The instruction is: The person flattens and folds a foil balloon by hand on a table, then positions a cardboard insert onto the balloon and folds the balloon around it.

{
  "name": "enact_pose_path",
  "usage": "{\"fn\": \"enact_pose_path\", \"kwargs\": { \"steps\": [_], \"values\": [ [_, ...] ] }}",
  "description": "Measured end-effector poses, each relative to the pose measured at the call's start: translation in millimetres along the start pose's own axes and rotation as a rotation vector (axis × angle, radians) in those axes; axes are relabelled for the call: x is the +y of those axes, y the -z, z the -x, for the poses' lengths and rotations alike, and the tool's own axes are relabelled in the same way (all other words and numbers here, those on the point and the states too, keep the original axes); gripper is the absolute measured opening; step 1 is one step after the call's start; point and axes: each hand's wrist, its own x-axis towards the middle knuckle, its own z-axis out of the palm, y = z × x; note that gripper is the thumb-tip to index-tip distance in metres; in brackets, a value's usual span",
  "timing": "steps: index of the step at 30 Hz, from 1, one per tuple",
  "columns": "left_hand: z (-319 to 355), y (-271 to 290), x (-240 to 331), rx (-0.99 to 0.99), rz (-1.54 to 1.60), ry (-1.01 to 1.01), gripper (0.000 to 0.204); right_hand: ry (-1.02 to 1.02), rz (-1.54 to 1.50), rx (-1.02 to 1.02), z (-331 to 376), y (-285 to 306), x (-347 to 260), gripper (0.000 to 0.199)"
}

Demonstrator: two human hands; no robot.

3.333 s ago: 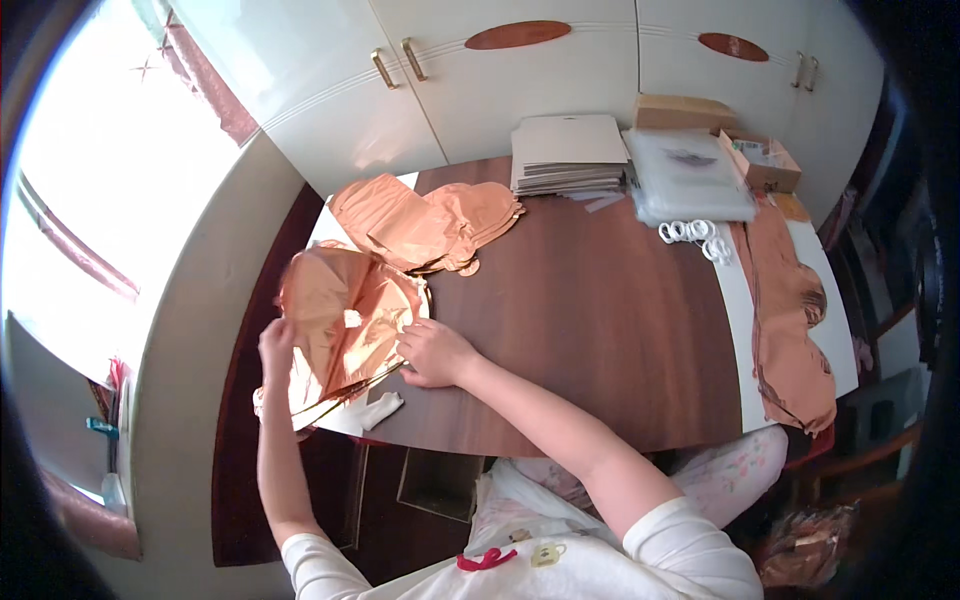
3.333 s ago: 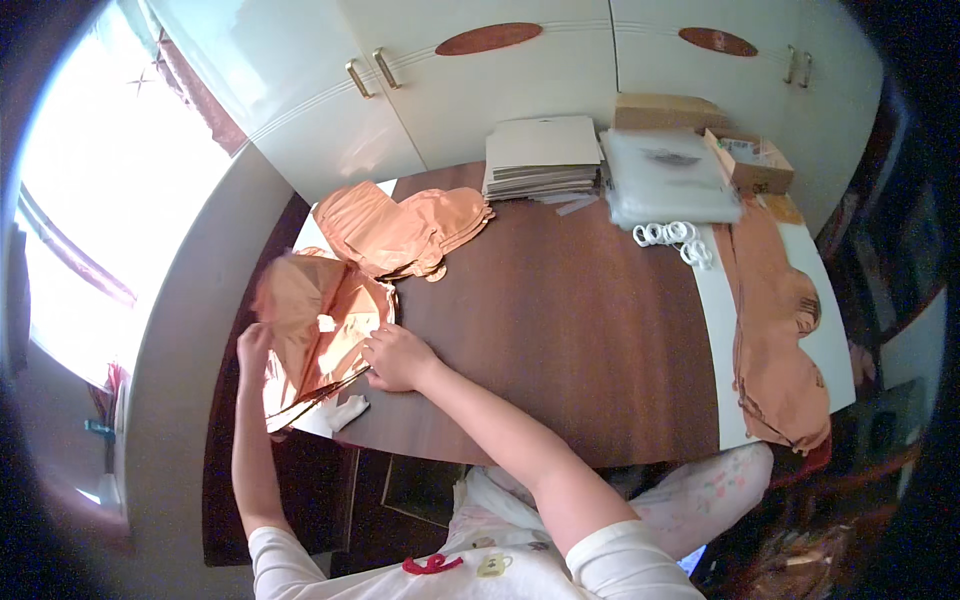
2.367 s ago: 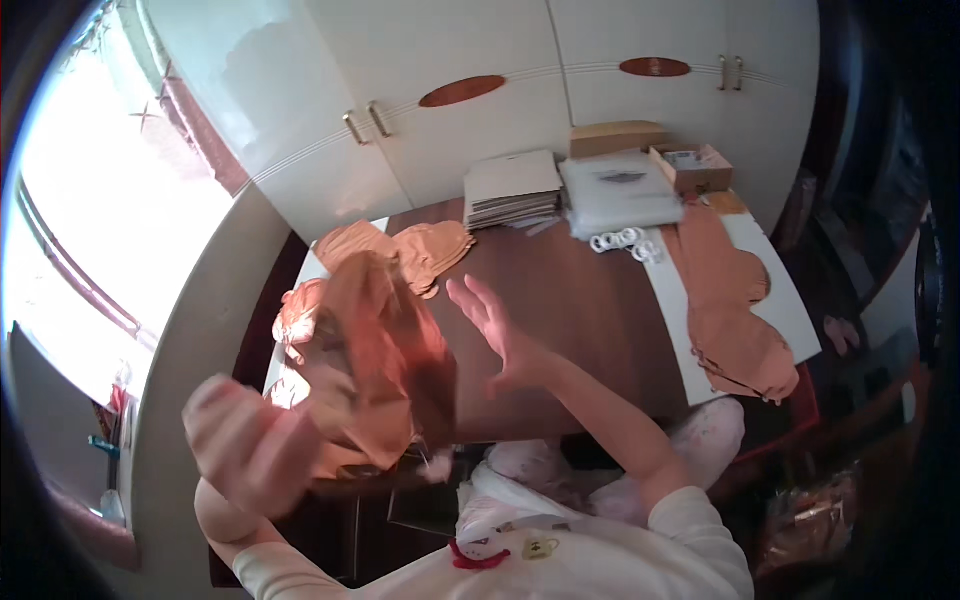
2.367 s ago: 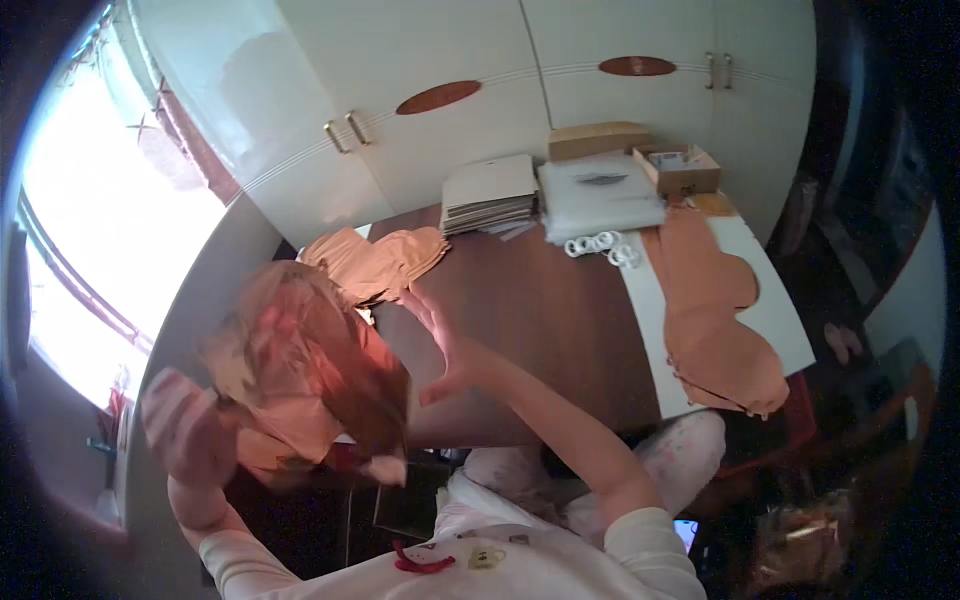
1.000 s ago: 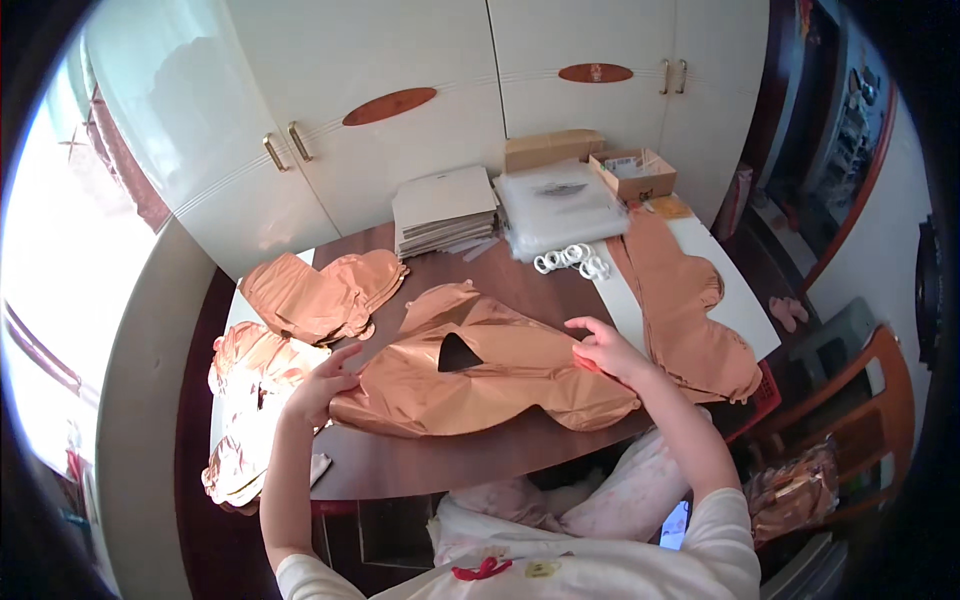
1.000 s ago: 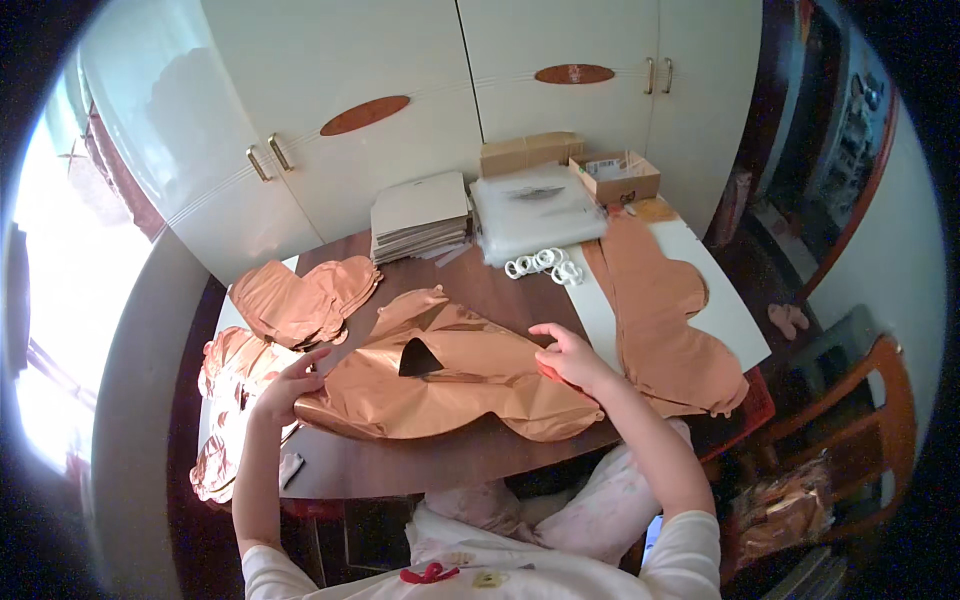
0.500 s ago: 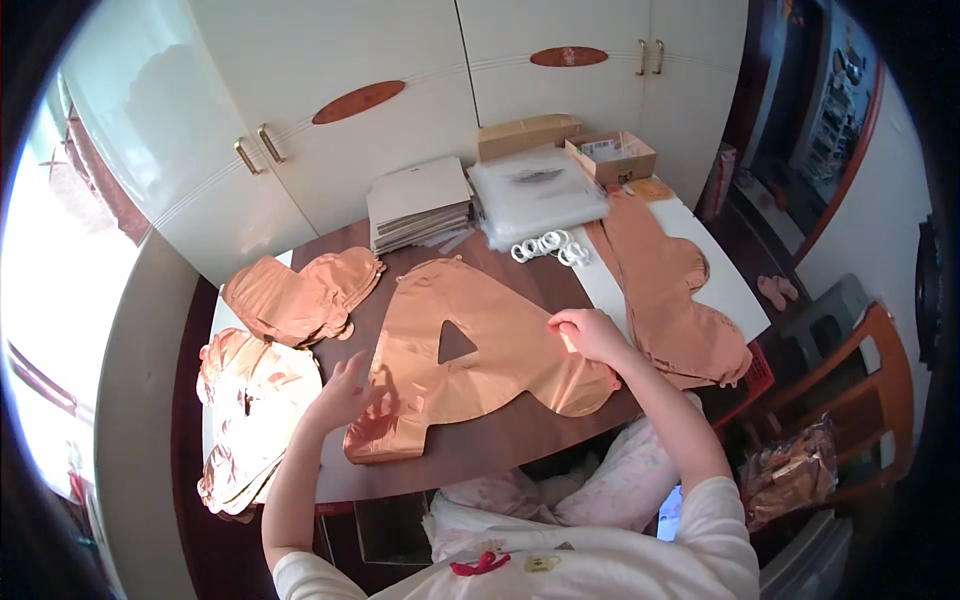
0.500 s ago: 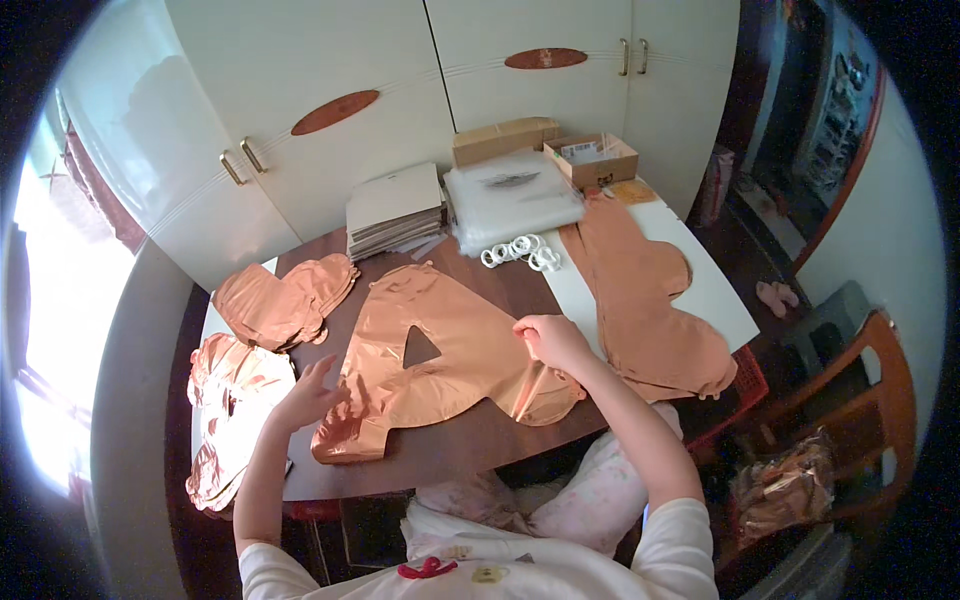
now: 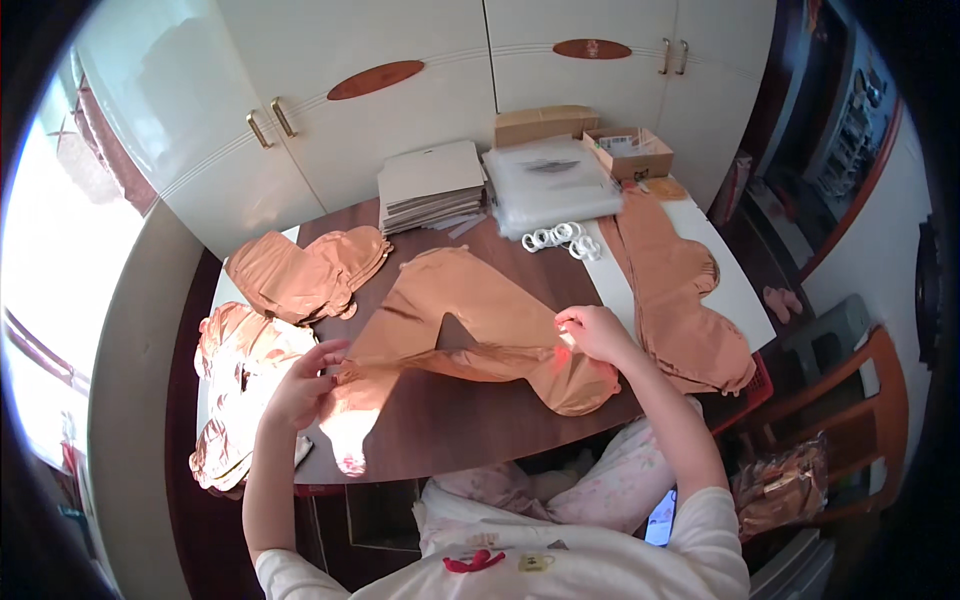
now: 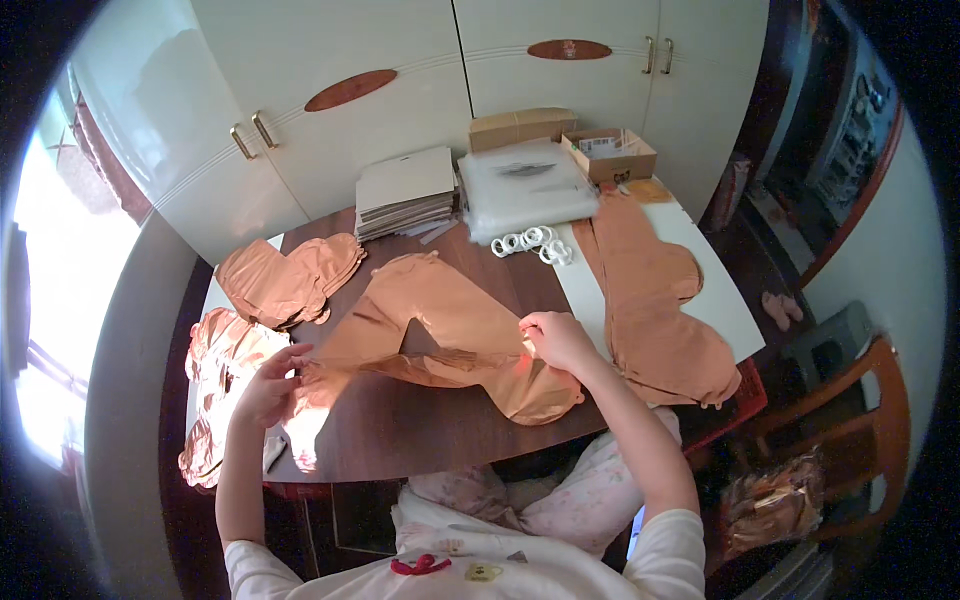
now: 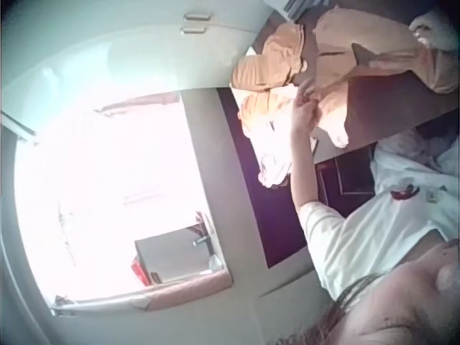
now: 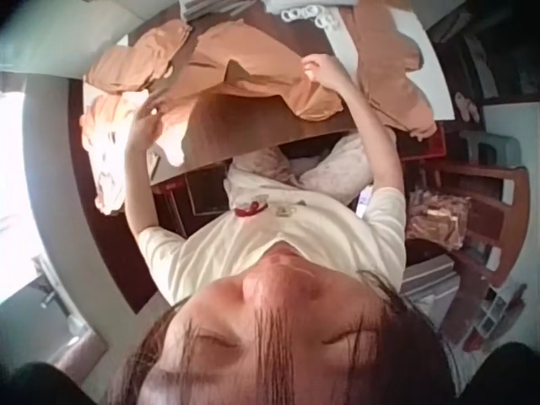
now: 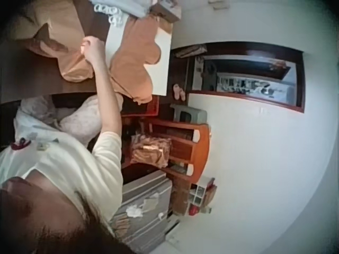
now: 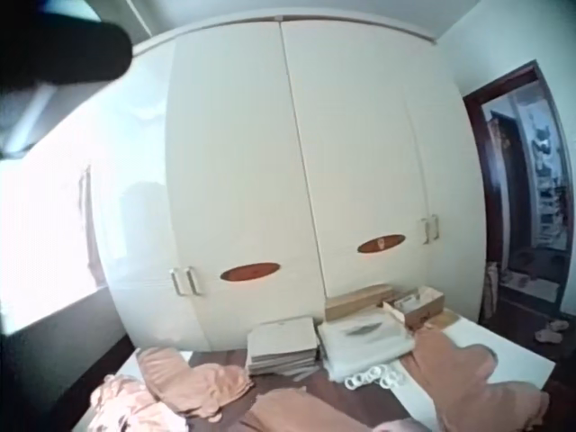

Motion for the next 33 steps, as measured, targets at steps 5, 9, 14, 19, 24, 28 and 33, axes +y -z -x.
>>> {"fn": "enact_pose_path", "kwargs": {
  "steps": [5,9,14,19,24,28,33],
  "values": [
    [-5,5,-26,-0.07,-0.718,0.1,0.05,-0.002,0.117,0.09,13,1,-10,0.022],
    [0,-18,-23,0.032,-1.167,-0.133,0.044,0.414,0.419,0.481,32,11,-20,0.021],
    [-10,-50,-20,-0.062,-1.364,-0.494,0.05,0.702,-0.456,0.116,113,58,-151,0.017],
    [-45,-85,-33,-0.163,-1.446,-0.617,0.06,1.153,-1.07,0.094,153,63,-175,0.023],
    [-56,-104,-41,-0.131,-1.494,-0.545,0.075,1.085,-0.9,0.013,168,72,-155,0.024],
    [-56,-101,-48,-0.123,-1.537,-0.496,0.076,1.038,-0.786,-0.066,185,83,-125,0.026],
    [-56,-105,-42,-0.138,-1.506,-0.491,0.074,0.959,-0.637,-0.146,201,96,-104,0.027]
  ]
}}
